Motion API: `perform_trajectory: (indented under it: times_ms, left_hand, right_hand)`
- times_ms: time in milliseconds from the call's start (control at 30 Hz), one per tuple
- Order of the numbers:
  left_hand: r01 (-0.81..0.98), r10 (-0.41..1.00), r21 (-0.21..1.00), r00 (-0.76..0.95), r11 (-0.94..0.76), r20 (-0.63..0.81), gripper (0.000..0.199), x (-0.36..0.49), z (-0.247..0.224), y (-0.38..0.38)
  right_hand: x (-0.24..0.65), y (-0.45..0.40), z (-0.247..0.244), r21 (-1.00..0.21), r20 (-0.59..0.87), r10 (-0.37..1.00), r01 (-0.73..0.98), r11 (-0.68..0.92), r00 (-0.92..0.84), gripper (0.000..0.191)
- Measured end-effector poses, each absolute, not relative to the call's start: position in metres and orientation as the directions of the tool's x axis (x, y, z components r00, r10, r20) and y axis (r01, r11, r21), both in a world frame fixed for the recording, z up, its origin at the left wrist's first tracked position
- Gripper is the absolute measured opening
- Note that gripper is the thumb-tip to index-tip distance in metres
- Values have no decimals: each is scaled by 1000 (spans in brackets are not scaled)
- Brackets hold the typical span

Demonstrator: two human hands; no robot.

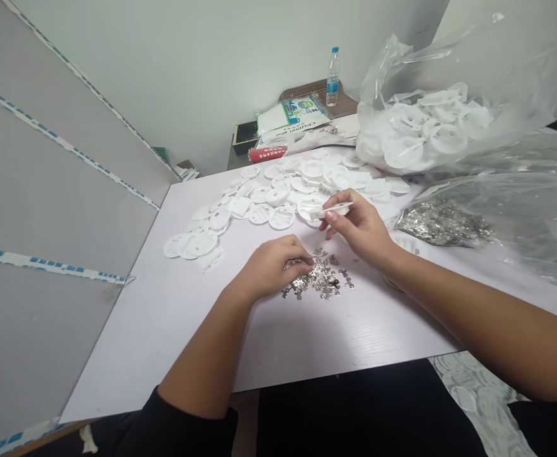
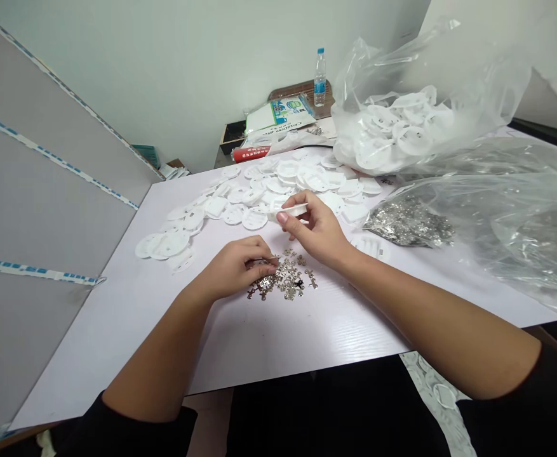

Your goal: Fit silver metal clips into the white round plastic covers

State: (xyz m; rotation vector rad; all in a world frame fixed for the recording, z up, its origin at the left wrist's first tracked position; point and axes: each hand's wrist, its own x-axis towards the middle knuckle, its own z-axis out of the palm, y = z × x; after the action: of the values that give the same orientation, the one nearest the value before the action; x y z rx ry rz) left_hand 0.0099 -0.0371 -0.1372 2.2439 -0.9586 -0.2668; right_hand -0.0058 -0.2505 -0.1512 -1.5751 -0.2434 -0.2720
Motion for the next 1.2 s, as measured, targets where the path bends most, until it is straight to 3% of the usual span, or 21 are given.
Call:
perform_trajectory:
  times_ms: [233,500,767,1000,1200]
  left_hand:
    - [-632,-746,510,665,-583,-29,7,8,-141,-40]
    - [-682,-757,436,654,-587,4,13,6,-145,-39]
    - [-580,-697,644,710,-498,100,10,18,-132,-27]
    - [-328,-343,826,923,-459,177,19,22,-142,-31]
    - [-321,-323,815,930,-482,175,22,16,-145,-39]
  right_hand:
    - [-8,-250,-153,-847,456,51,451,-281,888,30]
    - [-4,-251,-160,-765,533,114,535,-359,838,31]
    - [3,-262,-162,-585,682,159,663,-467,714,34]
    - [2,-267,-160,-377,706,359,753,-539,611,41]
    - [-2,-264,-159,-301,664,443,758,-578,602,40]
